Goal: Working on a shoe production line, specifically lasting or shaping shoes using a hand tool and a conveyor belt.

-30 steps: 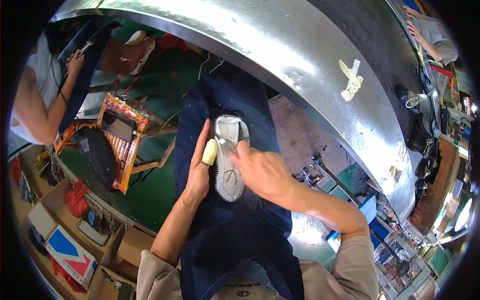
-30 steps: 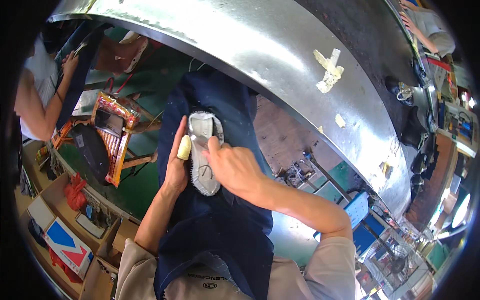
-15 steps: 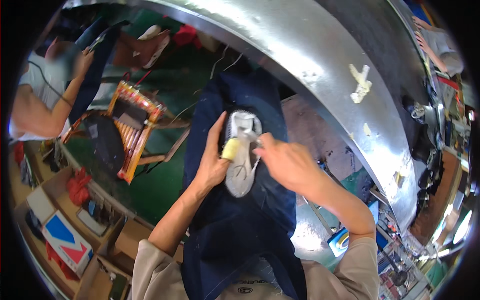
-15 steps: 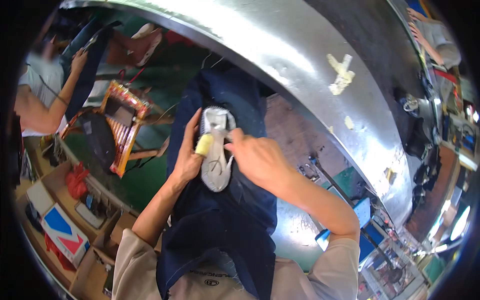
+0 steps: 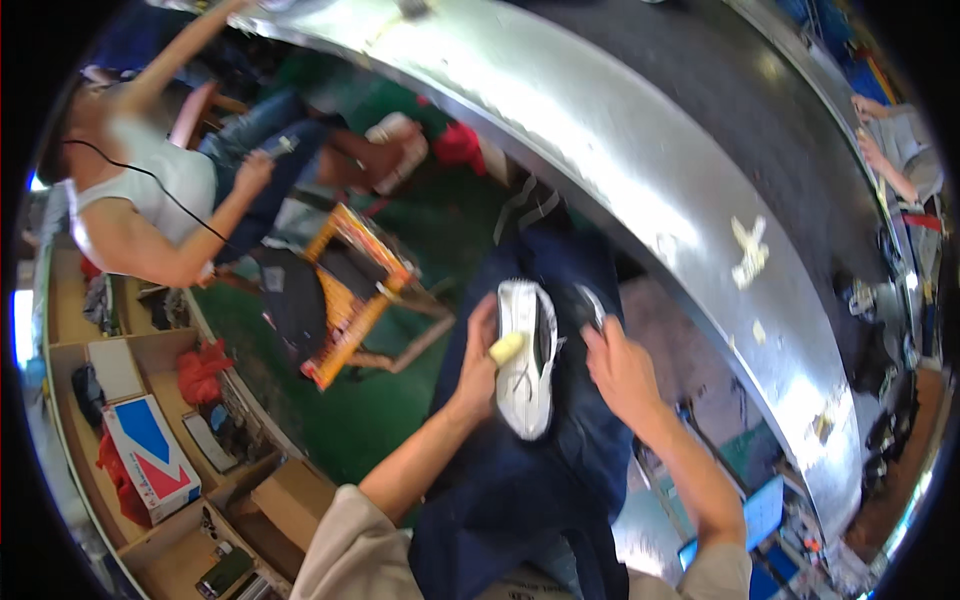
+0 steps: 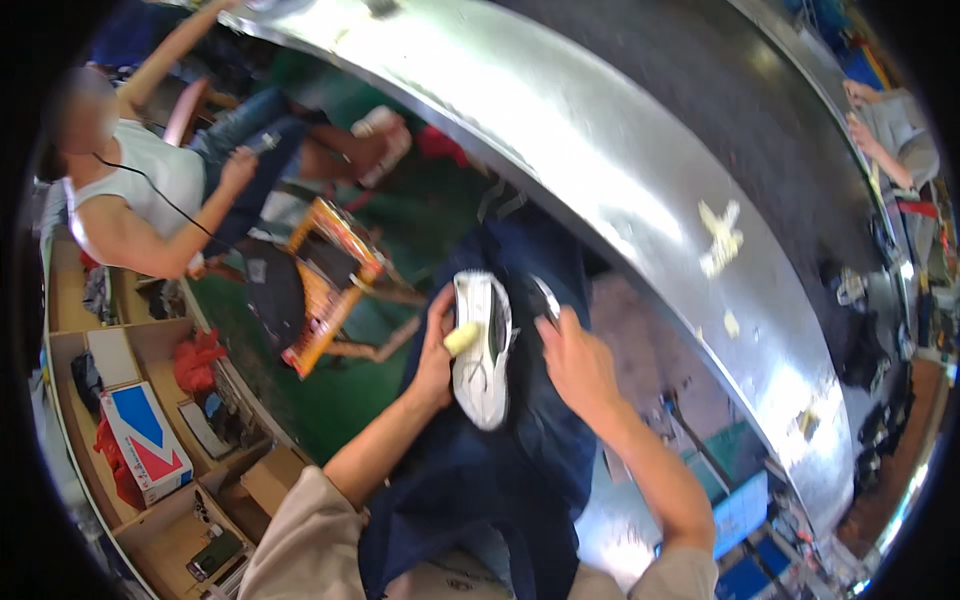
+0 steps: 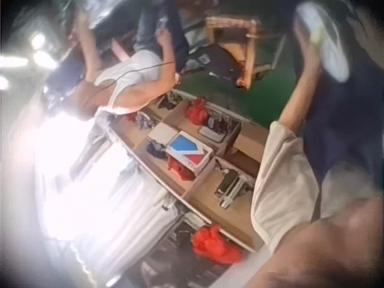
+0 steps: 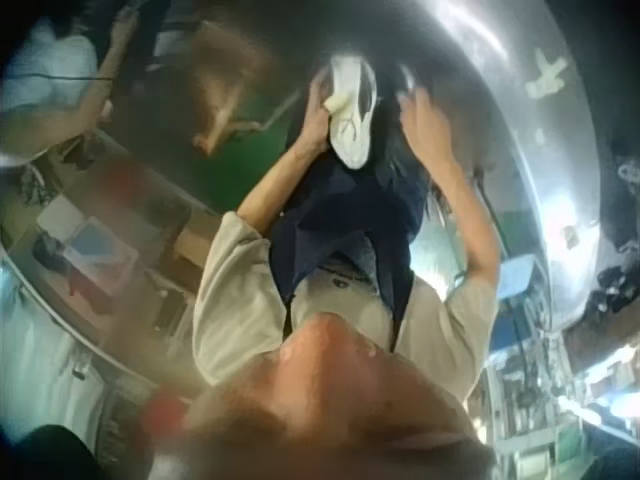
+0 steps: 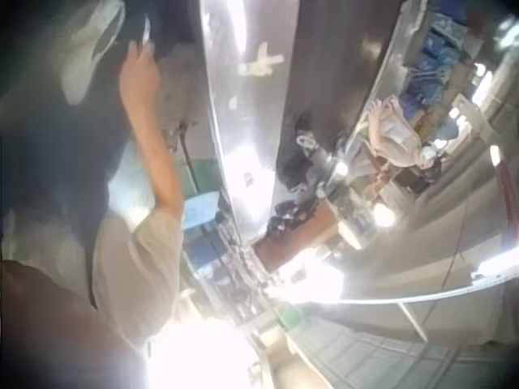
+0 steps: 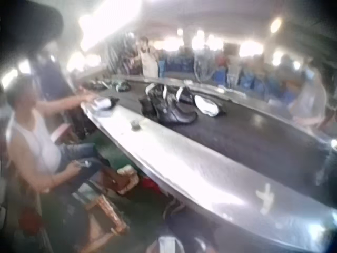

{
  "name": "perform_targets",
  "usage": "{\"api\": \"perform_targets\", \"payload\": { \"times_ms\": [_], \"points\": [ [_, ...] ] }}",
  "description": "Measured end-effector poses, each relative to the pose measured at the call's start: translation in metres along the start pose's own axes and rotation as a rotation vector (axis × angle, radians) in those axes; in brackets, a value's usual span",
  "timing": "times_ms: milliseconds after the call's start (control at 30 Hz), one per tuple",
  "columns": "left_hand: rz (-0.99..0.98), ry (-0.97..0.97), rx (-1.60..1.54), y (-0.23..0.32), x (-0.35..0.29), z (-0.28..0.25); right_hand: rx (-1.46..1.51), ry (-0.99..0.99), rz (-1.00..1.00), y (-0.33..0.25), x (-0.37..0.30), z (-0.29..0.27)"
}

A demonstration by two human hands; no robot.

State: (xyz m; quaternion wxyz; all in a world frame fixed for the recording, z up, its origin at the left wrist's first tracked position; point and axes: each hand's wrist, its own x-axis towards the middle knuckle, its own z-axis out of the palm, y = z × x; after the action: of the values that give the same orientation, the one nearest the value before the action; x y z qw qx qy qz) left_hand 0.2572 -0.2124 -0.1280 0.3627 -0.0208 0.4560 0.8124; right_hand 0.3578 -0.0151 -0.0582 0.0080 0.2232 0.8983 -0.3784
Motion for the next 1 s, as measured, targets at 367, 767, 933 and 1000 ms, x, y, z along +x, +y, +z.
{"api": "perform_targets", "payload": {
  "times_ms": [367, 767, 933, 1000],
  "points": [
    [-0.017, -0.742, 1.432, 0.125, -0.102, -0.018, 0.275, 0.014, 0.152, 0.025, -0.011, -0.002],
    [0.029, 0.146, -0.100, 0.068, 0.009, 0.010, 0.595, -0.150, 0.304, 0.016, -0.005, -0.008],
    [-0.284, -0.102, 0.380, 0.087, 0.057, 0.069, 0.485, 0.023, 0.079, -0.027, -0.050, -0.041],
    [-0.252, 0.011, 0.460, 0.042, 0.084, 0.059, 0.358, -0.027, 0.087, -0.014, -0.052, -0.015]
  ]
}}
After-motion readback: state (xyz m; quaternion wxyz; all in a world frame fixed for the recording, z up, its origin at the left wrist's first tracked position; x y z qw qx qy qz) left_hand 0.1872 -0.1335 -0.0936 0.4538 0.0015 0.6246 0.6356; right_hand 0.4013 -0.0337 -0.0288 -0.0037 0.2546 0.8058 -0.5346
